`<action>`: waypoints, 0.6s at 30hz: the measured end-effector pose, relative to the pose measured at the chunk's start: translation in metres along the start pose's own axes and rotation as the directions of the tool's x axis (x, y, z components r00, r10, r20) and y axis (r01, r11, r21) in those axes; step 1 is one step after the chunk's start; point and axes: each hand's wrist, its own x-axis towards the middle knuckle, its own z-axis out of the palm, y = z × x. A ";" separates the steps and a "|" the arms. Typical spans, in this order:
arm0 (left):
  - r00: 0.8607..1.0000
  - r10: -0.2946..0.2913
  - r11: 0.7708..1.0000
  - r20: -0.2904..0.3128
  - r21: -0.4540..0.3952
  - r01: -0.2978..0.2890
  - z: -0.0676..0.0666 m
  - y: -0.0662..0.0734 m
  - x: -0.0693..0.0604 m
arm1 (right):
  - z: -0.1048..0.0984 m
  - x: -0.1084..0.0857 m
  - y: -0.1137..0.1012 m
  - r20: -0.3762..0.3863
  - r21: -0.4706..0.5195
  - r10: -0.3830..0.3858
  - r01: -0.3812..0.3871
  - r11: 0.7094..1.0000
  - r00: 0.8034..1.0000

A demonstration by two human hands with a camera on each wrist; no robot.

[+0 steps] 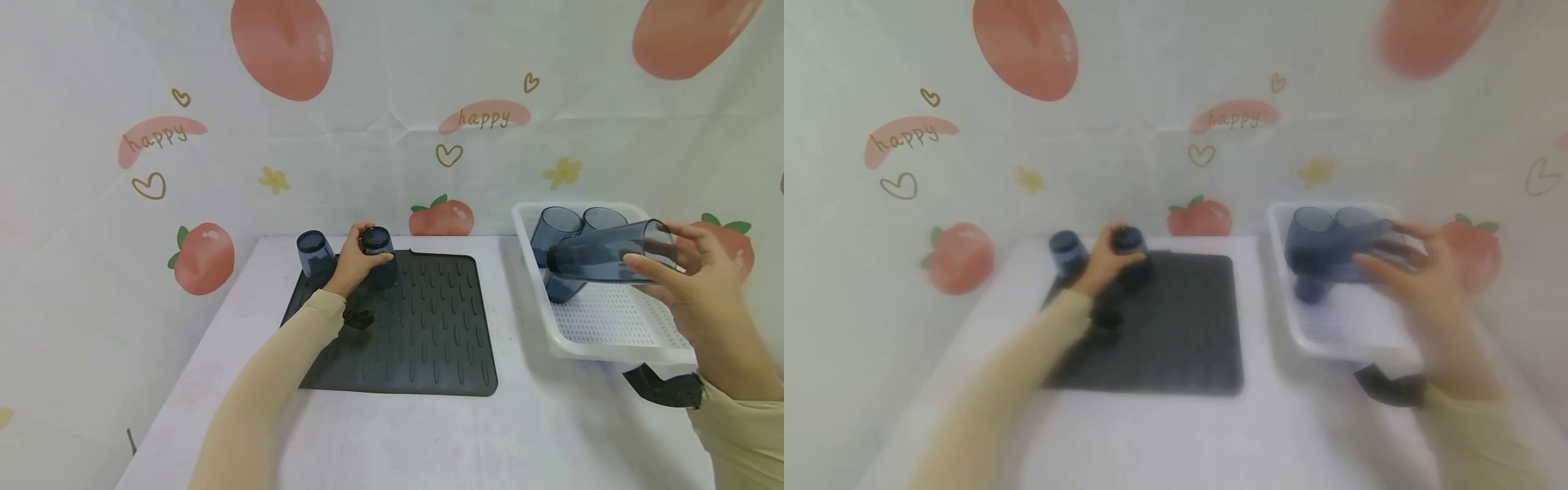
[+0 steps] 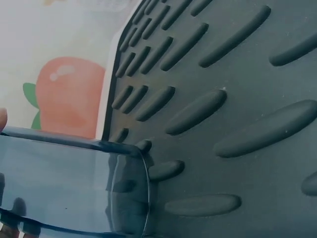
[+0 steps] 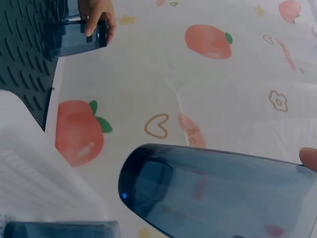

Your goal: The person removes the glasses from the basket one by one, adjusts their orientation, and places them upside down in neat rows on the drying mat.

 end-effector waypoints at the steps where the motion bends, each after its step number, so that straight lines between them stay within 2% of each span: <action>1: 1.000 -0.004 1.000 0.004 0.012 0.003 -0.001 0.000 0.000 | 0.001 0.000 0.002 -0.005 0.000 0.010 -0.010 1.000 1.000; 7: 1.000 -0.023 0.996 0.019 0.086 0.021 -0.008 0.003 0.000 | 0.006 0.000 0.011 -0.010 -0.015 0.077 -0.077 0.997 0.997; 12: 1.000 0.003 1.000 -0.001 0.030 -0.003 -0.017 0.009 0.001 | 0.012 0.000 0.018 0.013 -0.057 0.086 -0.085 0.995 0.996; 18: 0.999 0.036 0.999 -0.019 -0.009 -0.037 -0.028 0.028 -0.004 | 0.024 0.000 0.023 0.045 -0.112 0.058 -0.053 0.992 0.997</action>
